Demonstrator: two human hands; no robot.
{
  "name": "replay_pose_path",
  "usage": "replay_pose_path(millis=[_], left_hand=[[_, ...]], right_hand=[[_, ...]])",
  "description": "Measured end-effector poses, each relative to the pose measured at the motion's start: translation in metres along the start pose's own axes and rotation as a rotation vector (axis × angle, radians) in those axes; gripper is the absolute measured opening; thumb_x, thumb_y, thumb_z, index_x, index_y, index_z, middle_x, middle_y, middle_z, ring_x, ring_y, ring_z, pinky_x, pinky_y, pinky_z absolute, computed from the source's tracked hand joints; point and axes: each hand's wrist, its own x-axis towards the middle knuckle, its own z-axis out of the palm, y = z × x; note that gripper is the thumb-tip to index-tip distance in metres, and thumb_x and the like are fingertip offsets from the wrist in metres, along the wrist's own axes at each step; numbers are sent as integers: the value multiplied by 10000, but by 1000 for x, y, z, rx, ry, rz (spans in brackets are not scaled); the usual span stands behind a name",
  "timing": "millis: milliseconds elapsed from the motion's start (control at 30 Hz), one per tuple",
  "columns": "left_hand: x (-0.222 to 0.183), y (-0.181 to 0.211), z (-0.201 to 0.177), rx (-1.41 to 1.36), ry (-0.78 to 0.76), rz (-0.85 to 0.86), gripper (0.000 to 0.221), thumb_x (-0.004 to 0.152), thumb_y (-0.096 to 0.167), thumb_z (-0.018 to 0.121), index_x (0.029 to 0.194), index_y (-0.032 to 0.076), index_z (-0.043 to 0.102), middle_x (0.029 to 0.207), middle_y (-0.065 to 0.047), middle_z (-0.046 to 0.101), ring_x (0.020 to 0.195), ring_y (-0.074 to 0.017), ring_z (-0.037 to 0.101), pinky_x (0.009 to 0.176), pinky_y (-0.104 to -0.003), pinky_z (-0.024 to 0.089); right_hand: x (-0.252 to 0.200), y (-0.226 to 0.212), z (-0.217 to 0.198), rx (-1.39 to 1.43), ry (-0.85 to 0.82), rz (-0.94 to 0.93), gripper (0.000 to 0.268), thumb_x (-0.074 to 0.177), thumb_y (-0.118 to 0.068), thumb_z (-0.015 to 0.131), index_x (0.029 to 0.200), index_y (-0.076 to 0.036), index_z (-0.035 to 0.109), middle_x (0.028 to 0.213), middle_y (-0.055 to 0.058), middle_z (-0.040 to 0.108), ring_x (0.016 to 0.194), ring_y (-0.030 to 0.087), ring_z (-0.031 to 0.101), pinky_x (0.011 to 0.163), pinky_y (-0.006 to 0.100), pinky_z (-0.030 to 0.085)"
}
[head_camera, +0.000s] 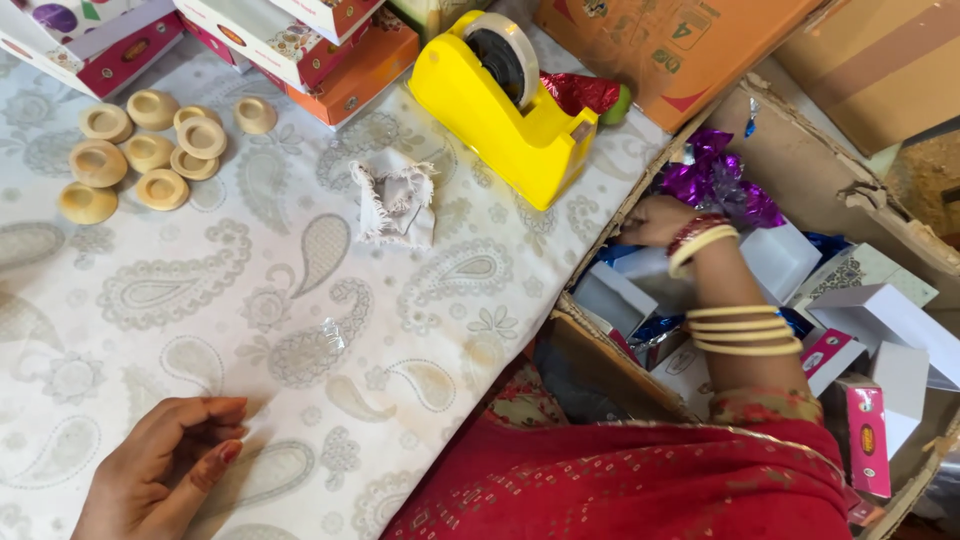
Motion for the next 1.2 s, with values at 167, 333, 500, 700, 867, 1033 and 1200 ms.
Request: replay_pose_path(millis=[167, 333, 500, 700, 867, 1033, 1200], left_hand=[[-3, 6, 1, -11, 24, -77, 346, 832, 9, 675, 1178, -8, 663, 1158, -101, 678, 1030, -160, 732, 887, -309, 581], [-2, 5, 0, 28, 30, -66, 331, 837, 37, 705, 1164, 0, 676, 1164, -95, 664, 1019, -157, 745, 876, -313, 570], [-1, 6, -2, -103, -15, 19, 365, 815, -24, 662, 1180, -9, 663, 1148, -101, 627, 1033, -170, 729, 898, -306, 599], [-13, 29, 7, 152, 36, 108, 342, 908, 170, 726, 1240, 87, 704, 1133, -33, 664, 1043, -142, 680, 883, -268, 587], [-22, 54, 9, -221, 138, 234, 592, 863, 209, 708, 1402, 72, 504, 1192, -66, 656, 1028, -169, 672, 842, -294, 569], [-13, 34, 2, -624, 319, 297, 750, 885, 230, 725, 1494, 64, 321, 1268, -85, 573, 1108, -140, 599, 906, -308, 547], [-12, 43, -6, -407, 495, 65, 507, 829, 216, 795, 1275, 74, 600, 1058, -52, 733, 905, -109, 672, 752, -271, 587]], right_hand=[[-58, 20, -42, 127, 66, -341, 350, 887, -329, 713, 987, 4, 673, 860, 156, 684, 796, 246, 647, 752, 398, 549], [-164, 11, -105, 190, 136, -414, 196, 878, -258, 663, 946, -80, 707, 748, 53, 703, 725, 163, 652, 694, 331, 561], [-281, -94, -155, 630, 511, -538, 104, 920, -133, 692, 1007, -76, 700, 870, 13, 668, 784, 90, 618, 704, 263, 492], [-255, -249, -168, 374, 774, -1089, 98, 962, -86, 710, 1025, -52, 643, 914, 43, 605, 851, 166, 594, 766, 314, 457], [-217, -405, -81, 166, 887, -1210, 203, 801, -162, 811, 912, -86, 658, 1112, 136, 537, 1094, 358, 511, 953, 481, 424], [-226, -480, -9, 31, 739, -1413, 212, 750, -183, 793, 935, -122, 708, 1361, 167, 524, 1308, 417, 467, 1087, 542, 375], [-229, -483, -9, -19, 457, -1457, 259, 863, -190, 740, 1113, -139, 700, 1562, 204, 428, 1471, 441, 372, 1202, 549, 314]])
